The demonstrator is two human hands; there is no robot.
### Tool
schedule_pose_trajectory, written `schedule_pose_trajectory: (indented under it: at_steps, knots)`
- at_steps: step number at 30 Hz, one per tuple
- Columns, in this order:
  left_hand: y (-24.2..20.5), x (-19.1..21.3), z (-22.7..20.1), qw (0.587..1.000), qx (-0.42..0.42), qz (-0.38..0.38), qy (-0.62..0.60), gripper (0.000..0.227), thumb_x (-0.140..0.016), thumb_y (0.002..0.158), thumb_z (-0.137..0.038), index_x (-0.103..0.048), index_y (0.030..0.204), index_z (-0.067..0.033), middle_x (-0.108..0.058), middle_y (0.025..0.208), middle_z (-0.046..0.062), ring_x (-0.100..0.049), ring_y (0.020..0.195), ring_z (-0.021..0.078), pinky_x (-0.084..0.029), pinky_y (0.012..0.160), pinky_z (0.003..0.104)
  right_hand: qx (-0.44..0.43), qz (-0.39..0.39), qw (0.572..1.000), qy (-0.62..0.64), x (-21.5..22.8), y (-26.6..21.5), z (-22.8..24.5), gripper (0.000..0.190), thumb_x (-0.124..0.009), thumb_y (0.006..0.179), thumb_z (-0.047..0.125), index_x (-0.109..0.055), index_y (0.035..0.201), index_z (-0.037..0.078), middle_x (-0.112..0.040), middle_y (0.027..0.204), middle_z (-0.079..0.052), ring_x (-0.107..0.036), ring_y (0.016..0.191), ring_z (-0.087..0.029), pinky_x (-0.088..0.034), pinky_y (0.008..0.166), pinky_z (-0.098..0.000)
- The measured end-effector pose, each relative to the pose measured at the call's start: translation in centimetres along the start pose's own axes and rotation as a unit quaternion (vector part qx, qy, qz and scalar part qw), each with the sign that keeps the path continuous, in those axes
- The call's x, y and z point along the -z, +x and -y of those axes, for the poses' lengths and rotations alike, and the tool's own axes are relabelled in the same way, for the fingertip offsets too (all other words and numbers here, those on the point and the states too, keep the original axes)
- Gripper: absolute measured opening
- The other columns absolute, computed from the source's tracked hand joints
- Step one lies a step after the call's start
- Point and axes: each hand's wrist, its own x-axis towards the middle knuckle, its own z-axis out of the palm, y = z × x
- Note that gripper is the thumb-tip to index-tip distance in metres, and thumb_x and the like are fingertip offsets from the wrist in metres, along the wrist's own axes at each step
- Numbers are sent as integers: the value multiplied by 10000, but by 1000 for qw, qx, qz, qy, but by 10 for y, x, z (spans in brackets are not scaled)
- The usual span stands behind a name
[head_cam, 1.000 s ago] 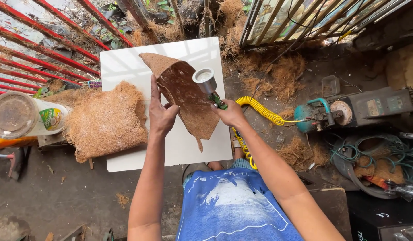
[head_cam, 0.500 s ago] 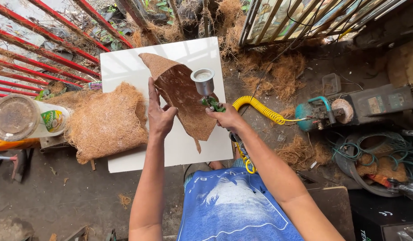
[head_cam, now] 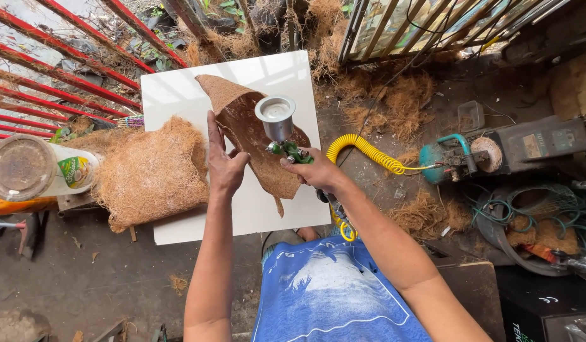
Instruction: The person uses a spray gun to apply a coating to several folded pieces of brown coco fiber material. They handle each piece individually, spraying both sides, and place the treated pieces on a white board.
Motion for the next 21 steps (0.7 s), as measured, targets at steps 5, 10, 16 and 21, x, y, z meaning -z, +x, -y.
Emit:
schedule_pose_trajectory:
  at_steps: [5,10,16,21]
  knots:
    - [2,2,7,1000,-9,0,-12,1130,-551,621,58,-91,1611,-235,-125,1653,221,-126,1473,526,-400,1041,738,11,37,999,-37,1,-13,10,304,-782,845,332,-603,702,132,-528,442,-58,-510,392,-133,-419,408,-209]
    - [2,2,7,1000,-10,-5,-11,1133,-565,624,51,-95,1613,-241,-129,1655,209,-136,1473,519,-400,1040,737,4,19,996,-84,11,-22,12,258,-780,837,307,-625,719,139,-556,481,-40,-562,449,-130,-439,467,-227]
    - [1,-1,1,1000,-5,-9,0,1140,-556,628,68,-87,1614,-258,-121,1658,202,-136,1470,524,-404,1050,721,-44,-55,980,-184,23,-17,-9,227,-768,800,338,-682,821,129,-607,664,-77,-628,665,-213,-473,624,-313]
    - [5,-6,-7,1000,-6,-8,-1,1129,-556,634,59,-84,1611,-255,-124,1654,218,-131,1473,530,-402,1060,718,-34,-98,961,-257,34,-8,-34,292,-740,815,396,-625,763,133,-607,698,-65,-634,740,-252,-480,698,-363]
